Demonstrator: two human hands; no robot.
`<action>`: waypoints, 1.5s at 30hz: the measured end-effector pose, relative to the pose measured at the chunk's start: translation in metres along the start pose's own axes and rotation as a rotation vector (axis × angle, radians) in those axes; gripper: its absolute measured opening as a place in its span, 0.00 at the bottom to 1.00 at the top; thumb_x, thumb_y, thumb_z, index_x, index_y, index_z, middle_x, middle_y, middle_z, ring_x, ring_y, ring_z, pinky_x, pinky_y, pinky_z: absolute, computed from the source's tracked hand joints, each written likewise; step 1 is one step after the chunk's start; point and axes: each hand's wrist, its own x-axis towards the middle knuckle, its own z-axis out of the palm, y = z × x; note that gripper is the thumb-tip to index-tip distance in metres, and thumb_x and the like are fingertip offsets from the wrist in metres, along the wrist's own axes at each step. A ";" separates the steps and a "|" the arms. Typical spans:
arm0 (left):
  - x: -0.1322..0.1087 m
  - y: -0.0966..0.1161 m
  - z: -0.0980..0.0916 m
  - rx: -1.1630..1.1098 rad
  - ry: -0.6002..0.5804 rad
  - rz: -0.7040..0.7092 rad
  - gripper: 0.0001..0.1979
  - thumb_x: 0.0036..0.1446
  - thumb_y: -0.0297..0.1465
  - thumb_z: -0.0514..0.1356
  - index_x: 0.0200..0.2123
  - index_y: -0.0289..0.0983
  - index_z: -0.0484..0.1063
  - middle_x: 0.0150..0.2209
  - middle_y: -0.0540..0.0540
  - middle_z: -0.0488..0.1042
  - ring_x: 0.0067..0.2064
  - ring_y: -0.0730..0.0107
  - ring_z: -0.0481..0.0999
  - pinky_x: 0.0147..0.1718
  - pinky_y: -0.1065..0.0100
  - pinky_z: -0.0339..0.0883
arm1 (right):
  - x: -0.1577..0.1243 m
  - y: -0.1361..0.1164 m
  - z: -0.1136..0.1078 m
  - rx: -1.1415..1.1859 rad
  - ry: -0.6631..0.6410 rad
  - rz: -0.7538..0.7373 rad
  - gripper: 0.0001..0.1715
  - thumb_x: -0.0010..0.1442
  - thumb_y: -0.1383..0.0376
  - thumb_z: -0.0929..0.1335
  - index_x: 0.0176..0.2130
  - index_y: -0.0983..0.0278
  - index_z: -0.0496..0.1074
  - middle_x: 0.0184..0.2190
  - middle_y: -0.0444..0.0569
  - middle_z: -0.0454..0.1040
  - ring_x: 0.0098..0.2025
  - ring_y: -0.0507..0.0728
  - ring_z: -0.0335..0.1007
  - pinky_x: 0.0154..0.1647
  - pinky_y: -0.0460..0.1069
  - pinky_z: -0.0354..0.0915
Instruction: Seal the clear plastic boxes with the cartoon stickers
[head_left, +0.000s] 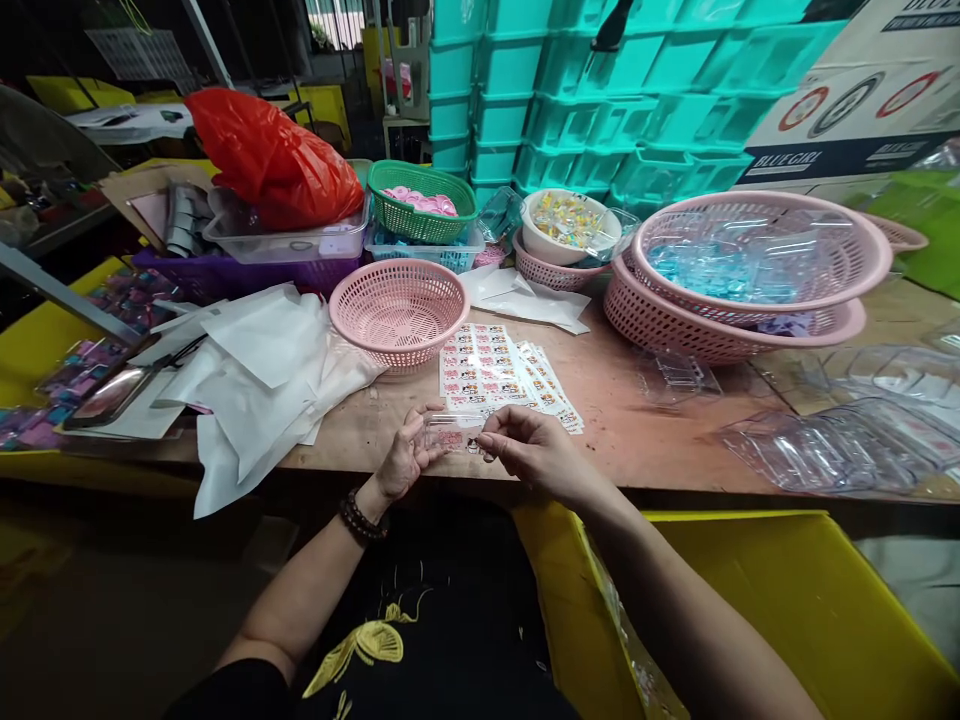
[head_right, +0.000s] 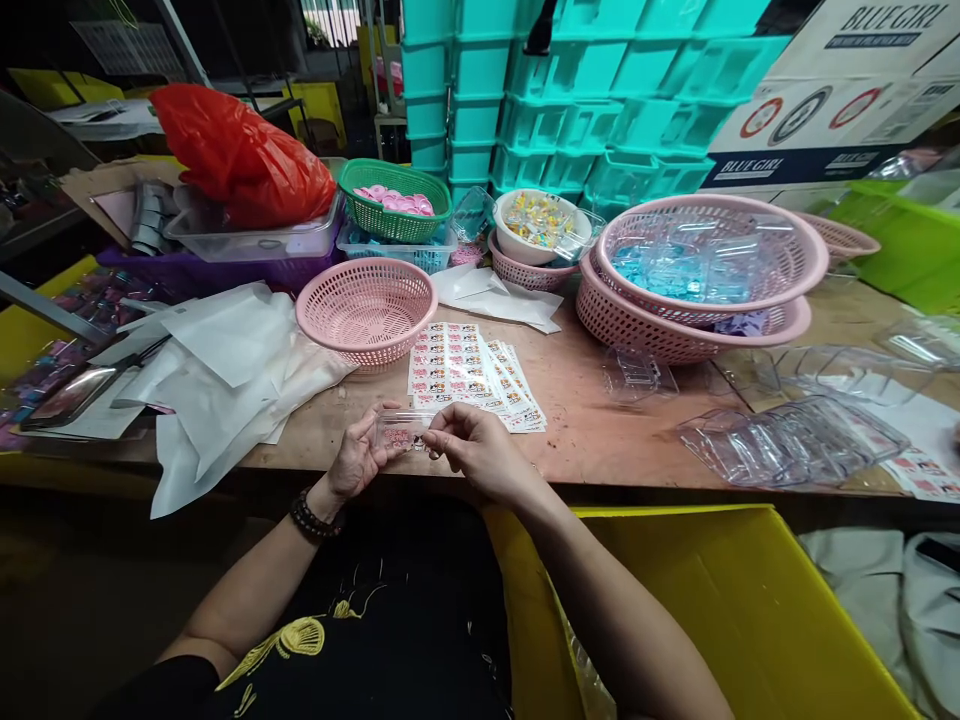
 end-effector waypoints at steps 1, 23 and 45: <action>0.000 0.000 0.000 0.019 0.003 -0.001 0.22 0.55 0.47 0.60 0.48 0.42 0.68 0.47 0.46 0.76 0.47 0.62 0.77 0.44 0.64 0.70 | 0.004 0.001 0.000 -0.018 -0.012 0.012 0.26 0.48 0.45 0.76 0.29 0.63 0.69 0.20 0.39 0.70 0.17 0.45 0.53 0.16 0.44 0.48; -0.001 0.002 -0.004 0.076 0.008 0.002 0.24 0.53 0.49 0.60 0.48 0.41 0.67 0.46 0.47 0.76 0.46 0.62 0.78 0.42 0.64 0.71 | 0.022 0.003 -0.001 -0.086 -0.046 0.100 0.26 0.45 0.47 0.77 0.28 0.64 0.70 0.21 0.41 0.73 0.18 0.46 0.53 0.19 0.44 0.47; -0.028 -0.009 0.009 0.500 -0.308 0.197 0.42 0.53 0.43 0.68 0.66 0.43 0.53 0.65 0.37 0.60 0.66 0.46 0.60 0.66 0.44 0.50 | -0.063 0.054 -0.056 -0.160 0.384 -0.077 0.42 0.45 0.48 0.78 0.54 0.59 0.67 0.49 0.52 0.74 0.48 0.61 0.75 0.50 0.56 0.72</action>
